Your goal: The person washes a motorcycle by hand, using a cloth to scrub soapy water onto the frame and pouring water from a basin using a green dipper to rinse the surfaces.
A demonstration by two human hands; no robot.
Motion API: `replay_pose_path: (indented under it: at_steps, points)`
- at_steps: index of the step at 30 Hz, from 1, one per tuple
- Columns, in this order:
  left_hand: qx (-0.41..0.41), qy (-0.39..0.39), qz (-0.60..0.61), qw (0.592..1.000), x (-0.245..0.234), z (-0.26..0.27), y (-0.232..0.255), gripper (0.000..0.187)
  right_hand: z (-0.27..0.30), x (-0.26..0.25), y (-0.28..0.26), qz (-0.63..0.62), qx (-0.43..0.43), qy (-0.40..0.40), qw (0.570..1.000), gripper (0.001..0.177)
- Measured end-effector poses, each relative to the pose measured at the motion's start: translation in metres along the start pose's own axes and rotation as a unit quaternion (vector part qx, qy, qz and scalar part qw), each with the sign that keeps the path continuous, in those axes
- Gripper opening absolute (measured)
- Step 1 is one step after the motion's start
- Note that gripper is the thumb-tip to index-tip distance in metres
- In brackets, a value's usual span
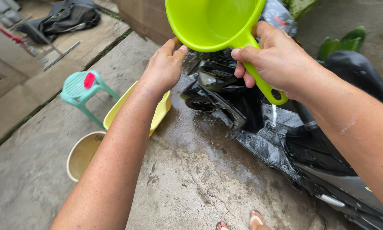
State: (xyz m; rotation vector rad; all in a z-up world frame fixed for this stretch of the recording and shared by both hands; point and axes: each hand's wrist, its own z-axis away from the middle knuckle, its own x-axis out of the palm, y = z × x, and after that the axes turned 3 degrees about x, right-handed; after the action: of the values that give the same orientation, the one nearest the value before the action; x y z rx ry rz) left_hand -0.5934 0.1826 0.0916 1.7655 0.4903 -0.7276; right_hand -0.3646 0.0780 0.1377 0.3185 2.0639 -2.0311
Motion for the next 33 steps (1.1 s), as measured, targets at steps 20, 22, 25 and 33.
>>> replay_pose_path:
  at_steps: [20,22,25,33]
  points:
    - [-0.137,0.2,-0.008,0.97,-0.092,-0.007,-0.109,0.063,-0.14,0.12,-0.028,-0.035,-0.037,-0.19,0.98,0.033]
    - [-0.15,0.221,-0.002,0.964,-0.099,-0.001,-0.12,0.063,-0.154,0.136,-0.033,-0.034,-0.05,-0.211,0.976,0.033]
    - [-0.166,0.247,0.001,0.955,-0.109,0.011,-0.14,0.064,-0.167,0.159,-0.031,-0.03,-0.046,-0.236,0.97,0.032]
    - [-0.245,0.282,-0.034,0.927,-0.148,0.034,-0.189,0.066,-0.201,0.232,-0.034,-0.01,-0.034,-0.298,0.954,0.032]
